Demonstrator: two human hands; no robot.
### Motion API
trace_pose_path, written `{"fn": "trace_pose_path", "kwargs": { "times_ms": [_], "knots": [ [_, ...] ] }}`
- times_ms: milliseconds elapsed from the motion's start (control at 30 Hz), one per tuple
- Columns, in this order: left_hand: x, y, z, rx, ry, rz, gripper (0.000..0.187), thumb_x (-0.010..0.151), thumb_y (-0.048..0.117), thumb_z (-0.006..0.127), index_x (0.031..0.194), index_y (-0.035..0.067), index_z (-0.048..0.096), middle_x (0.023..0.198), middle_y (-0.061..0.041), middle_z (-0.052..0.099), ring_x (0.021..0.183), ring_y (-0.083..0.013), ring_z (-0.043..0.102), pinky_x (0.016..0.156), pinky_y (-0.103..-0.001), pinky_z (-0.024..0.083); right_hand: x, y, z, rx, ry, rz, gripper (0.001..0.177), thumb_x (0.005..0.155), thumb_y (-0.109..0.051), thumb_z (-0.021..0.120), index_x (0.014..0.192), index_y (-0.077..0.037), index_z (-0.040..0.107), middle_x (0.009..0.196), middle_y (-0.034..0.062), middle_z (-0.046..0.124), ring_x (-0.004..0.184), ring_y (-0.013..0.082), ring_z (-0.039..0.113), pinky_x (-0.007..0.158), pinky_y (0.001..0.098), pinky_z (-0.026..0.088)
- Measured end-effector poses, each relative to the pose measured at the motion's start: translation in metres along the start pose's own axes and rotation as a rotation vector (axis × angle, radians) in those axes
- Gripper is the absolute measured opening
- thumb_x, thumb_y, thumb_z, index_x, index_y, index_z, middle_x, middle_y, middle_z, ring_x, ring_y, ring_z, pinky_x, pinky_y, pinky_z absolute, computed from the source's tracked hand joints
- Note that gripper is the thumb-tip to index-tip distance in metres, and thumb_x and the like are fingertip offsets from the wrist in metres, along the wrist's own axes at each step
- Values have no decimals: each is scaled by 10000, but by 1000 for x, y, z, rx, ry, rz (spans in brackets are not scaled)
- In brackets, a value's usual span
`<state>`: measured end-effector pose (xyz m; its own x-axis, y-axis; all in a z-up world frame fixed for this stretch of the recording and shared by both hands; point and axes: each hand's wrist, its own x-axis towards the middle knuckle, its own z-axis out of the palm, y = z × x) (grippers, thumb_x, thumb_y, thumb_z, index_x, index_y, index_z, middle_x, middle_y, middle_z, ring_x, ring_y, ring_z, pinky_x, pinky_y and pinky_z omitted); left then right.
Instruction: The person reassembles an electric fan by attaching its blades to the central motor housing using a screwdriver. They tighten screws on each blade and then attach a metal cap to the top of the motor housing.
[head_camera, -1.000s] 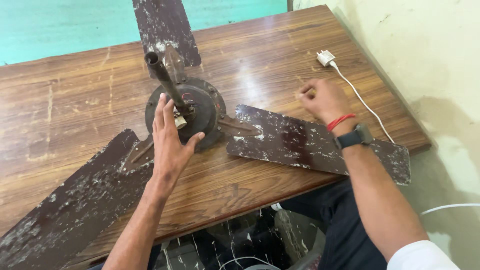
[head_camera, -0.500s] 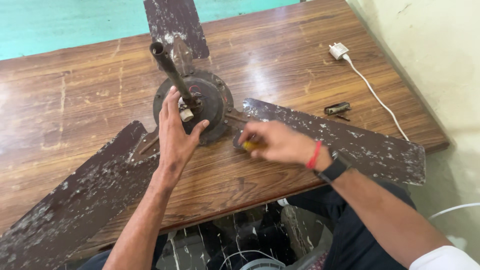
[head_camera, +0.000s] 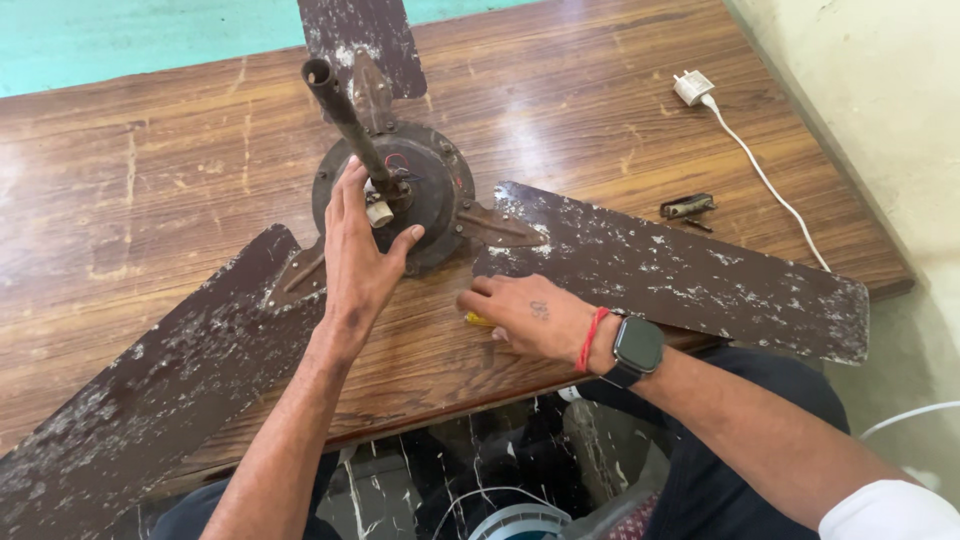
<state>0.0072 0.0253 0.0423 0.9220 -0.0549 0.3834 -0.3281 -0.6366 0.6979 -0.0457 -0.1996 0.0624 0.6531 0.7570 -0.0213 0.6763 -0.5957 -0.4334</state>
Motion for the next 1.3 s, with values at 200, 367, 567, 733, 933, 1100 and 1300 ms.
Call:
{"fn": "trace_pose_path", "kwargs": {
  "times_ms": [200,367,567,733,933,1100,1300],
  "knots": [
    [1,2,-1,1,4,-8,908,772,94,877,1514,83,353,1589,-202,360,1483,-388,330,1219,-485,325,-4,16,-31,20,103,86,335,872,-266,745,1148,-100,652,1052,94,719,923,299,714,772,417,585],
    [3,7,-4,-12,5,-16,878,783,102,868,1508,82,373,1566,-198,410,1468,-377,352,1209,-482,334,-23,86,-73,-43,178,627,324,898,-359,697,1154,-160,706,970,24,782,843,211,745,733,364,575],
    [7,11,-8,-87,39,-33,743,864,126,830,1492,75,437,1440,-171,555,1376,-334,505,1146,-482,449,-78,167,-94,-431,196,1101,582,846,-647,777,1082,-116,765,921,118,745,850,284,695,730,450,558],
    [14,14,-12,-288,121,101,608,995,93,732,1534,103,448,1463,-154,623,1329,-316,645,1120,-489,537,-95,198,-92,-71,32,1442,619,817,-697,735,998,-110,814,884,123,798,883,301,779,817,423,585],
    [28,24,-21,-353,227,195,456,1118,102,599,1551,123,458,1536,-113,588,1307,-271,693,1074,-447,571,-93,232,-82,-267,13,1392,740,631,-680,908,998,-51,778,936,141,757,928,320,711,806,439,567],
    [30,33,-29,-443,275,304,407,1193,86,542,1588,84,444,1549,-139,595,1388,-272,661,1148,-416,557,-97,235,-78,-226,131,1354,752,582,-671,950,891,-5,792,865,170,773,843,323,741,762,434,579],
    [44,38,-27,-634,312,262,314,1123,45,587,1435,85,582,1349,-118,711,1241,-199,729,1026,-357,607,-78,191,-92,-90,489,1066,499,676,-551,920,849,-103,783,828,124,772,738,259,721,664,395,560]
  ]
}}
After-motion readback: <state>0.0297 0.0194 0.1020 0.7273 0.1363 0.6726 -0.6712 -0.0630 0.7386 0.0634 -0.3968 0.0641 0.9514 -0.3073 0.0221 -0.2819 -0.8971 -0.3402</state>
